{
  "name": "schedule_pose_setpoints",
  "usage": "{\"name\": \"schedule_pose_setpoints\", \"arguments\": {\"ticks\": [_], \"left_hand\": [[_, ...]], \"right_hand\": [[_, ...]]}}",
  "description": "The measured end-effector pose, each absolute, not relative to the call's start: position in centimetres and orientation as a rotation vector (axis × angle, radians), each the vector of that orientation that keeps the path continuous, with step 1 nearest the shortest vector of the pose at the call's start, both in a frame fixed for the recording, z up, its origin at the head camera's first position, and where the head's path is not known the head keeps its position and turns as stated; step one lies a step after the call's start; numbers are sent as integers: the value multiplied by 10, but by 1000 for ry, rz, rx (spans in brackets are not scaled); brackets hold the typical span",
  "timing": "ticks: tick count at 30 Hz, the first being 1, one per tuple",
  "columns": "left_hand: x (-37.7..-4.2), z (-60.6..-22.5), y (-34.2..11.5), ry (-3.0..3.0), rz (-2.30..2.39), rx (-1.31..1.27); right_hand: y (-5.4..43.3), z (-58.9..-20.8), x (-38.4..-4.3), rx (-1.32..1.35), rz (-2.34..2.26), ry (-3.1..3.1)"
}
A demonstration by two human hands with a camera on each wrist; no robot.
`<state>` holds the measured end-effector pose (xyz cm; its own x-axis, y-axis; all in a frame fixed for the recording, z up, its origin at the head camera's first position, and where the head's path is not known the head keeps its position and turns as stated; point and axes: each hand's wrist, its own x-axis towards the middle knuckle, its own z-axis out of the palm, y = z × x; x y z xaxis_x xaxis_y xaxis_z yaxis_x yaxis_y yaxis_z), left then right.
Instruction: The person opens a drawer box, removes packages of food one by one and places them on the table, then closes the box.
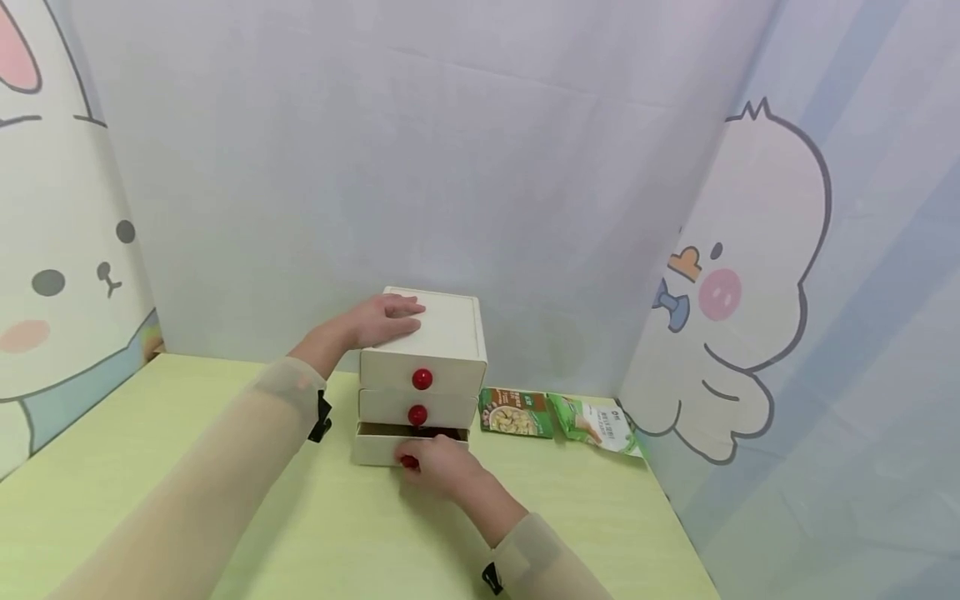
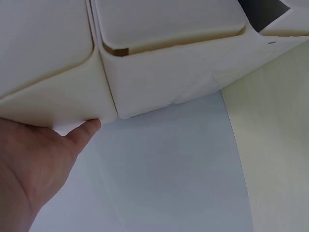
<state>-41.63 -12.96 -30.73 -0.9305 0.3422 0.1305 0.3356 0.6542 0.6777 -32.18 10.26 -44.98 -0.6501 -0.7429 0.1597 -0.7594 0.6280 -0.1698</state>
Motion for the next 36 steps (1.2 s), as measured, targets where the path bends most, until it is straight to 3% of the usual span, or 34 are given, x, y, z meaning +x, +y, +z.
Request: {"name": "schedule_pose_setpoints", "arguments": {"ticks": [36], "left_hand": [[-418, -312, -129, 2832, 1263, 636]], "right_hand": [[108, -447, -279, 1324, 285, -2776]]}}
